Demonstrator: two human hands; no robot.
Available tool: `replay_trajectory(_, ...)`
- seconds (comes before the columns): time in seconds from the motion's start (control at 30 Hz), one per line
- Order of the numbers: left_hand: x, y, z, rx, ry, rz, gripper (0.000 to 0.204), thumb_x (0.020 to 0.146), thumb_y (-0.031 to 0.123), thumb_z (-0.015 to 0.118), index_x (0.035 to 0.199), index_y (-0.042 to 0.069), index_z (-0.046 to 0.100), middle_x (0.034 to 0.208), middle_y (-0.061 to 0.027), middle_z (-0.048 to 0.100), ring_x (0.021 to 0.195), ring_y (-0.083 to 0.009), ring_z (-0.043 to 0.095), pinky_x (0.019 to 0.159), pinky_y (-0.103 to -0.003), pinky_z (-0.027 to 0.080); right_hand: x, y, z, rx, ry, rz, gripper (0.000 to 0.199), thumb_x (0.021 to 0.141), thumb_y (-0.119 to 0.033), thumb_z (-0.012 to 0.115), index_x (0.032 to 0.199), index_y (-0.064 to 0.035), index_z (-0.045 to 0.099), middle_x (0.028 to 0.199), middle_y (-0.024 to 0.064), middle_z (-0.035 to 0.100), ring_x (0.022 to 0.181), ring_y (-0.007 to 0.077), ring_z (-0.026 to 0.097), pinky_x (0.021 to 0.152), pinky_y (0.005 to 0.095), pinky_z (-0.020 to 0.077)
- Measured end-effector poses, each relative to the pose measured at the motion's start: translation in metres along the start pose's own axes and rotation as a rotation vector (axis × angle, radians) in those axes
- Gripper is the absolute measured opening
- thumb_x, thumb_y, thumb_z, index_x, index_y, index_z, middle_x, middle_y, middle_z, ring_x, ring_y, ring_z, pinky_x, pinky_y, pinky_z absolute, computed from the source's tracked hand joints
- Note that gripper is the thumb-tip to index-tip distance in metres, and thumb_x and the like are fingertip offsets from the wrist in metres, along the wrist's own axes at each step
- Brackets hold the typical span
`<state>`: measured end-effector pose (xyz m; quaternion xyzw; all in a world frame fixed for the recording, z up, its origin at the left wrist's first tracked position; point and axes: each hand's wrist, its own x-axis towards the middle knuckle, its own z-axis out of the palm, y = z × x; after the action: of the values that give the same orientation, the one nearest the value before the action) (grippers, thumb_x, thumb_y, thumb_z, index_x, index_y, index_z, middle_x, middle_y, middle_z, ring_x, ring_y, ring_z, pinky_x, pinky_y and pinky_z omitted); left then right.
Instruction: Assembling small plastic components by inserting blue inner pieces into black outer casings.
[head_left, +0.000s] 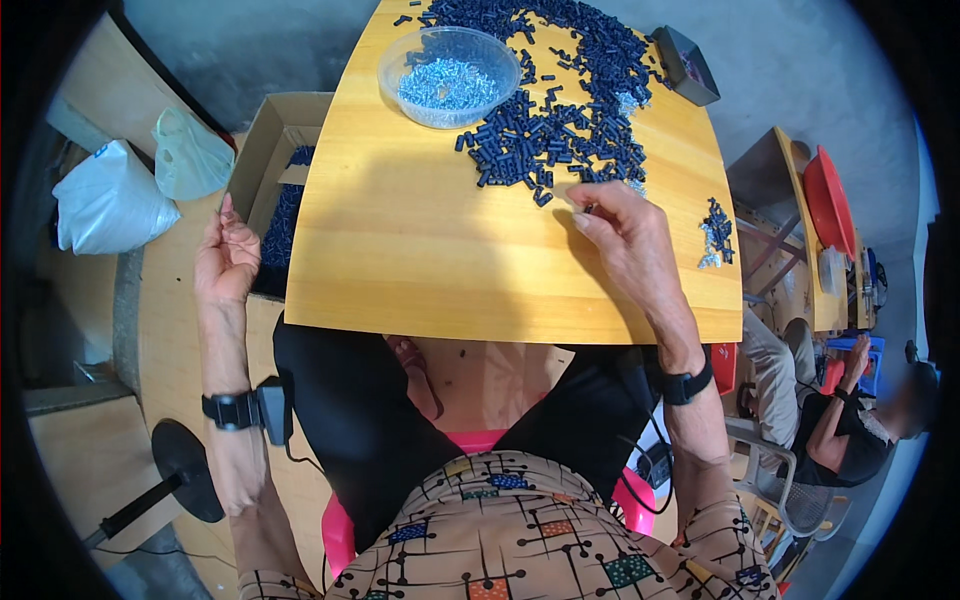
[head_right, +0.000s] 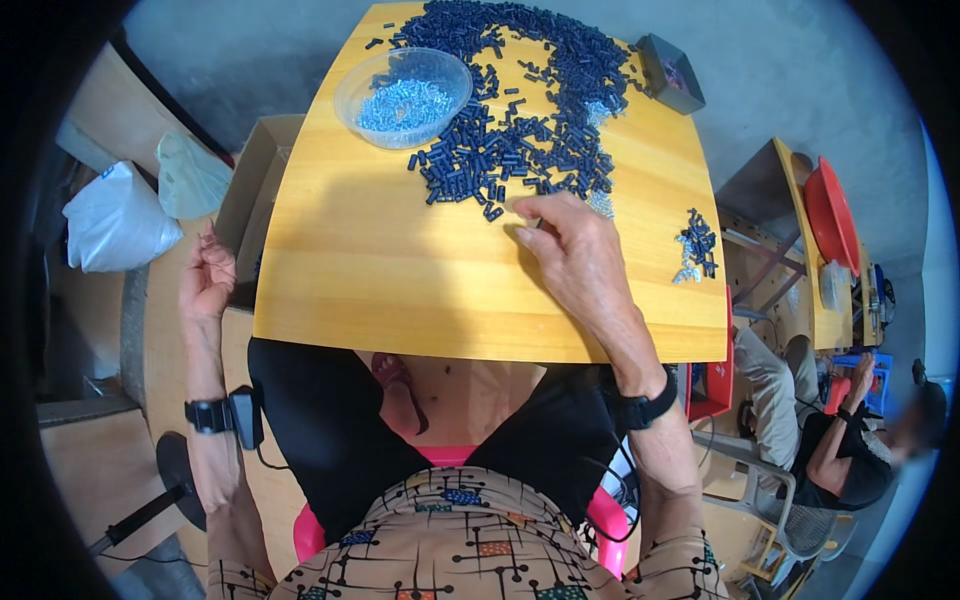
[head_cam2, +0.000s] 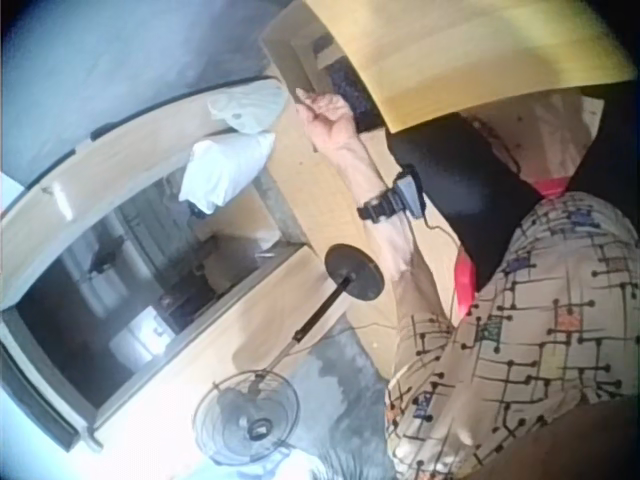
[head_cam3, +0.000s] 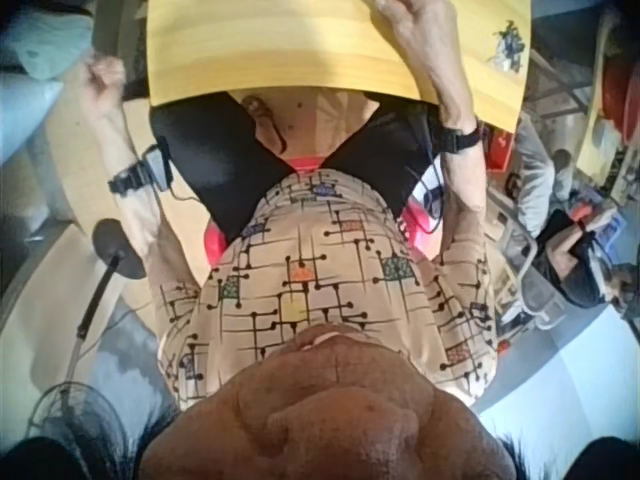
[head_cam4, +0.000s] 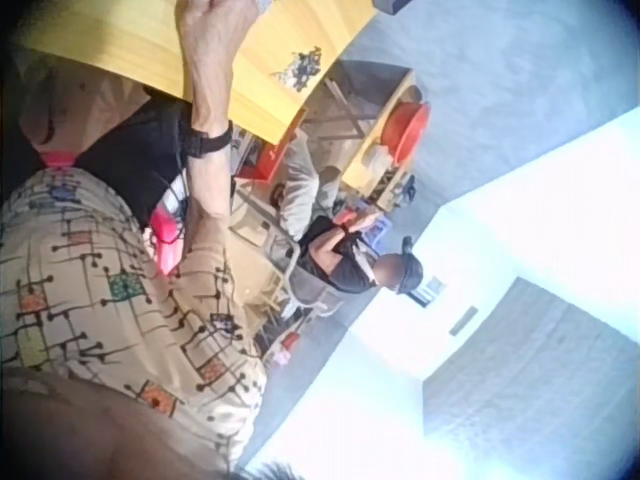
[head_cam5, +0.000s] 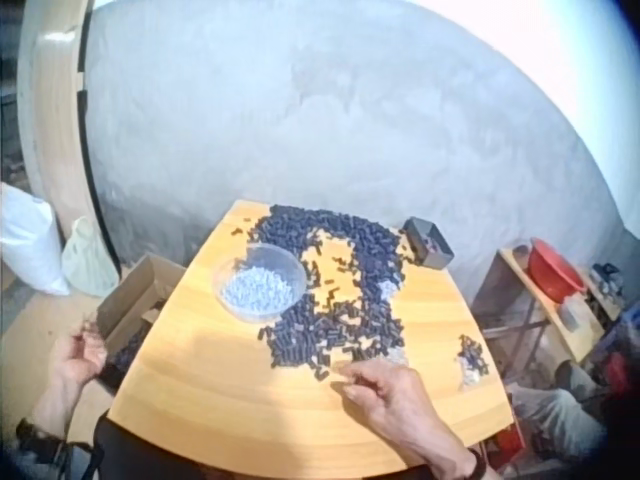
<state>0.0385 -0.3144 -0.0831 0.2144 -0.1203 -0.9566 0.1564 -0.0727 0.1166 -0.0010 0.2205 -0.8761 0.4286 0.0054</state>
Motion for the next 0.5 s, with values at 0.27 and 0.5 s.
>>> replay_trajectory(0.27, -0.126, -0.120, 0.144, 1.245, -0.373, 0.272, 0.017, 0.086, 0.009, 0.056, 0.093, -0.002, 0.066, 0.068, -0.0008, 0.058, 0.061, -0.0056, 0.052, 0.055, -0.021, 0.043, 0.023, 0.012, 0.021, -0.275, 0.001, -0.232, 0.011, 0.072, -0.003, 0.066, 0.083, -0.0030, 0.064, 0.079, 0.0130, 0.061, 0.074, 0.0298, 0.060, 0.065, 0.0375, 0.0483)
replay_trajectory(0.5, -0.073, -0.194, 0.134, 1.653, -0.706, 0.646, 0.015, 0.078, 0.003, 0.062, 0.092, -0.003, 0.065, 0.074, -0.0069, 0.064, 0.063, -0.0111, 0.057, 0.058, -0.025, 0.045, 0.018, 0.014, 0.022, -0.303, 0.005, -0.288, 0.009, 0.072, -0.003, 0.066, 0.080, -0.0039, 0.061, 0.079, 0.0113, 0.060, 0.074, 0.0311, 0.060, 0.063, 0.0388, 0.0480)
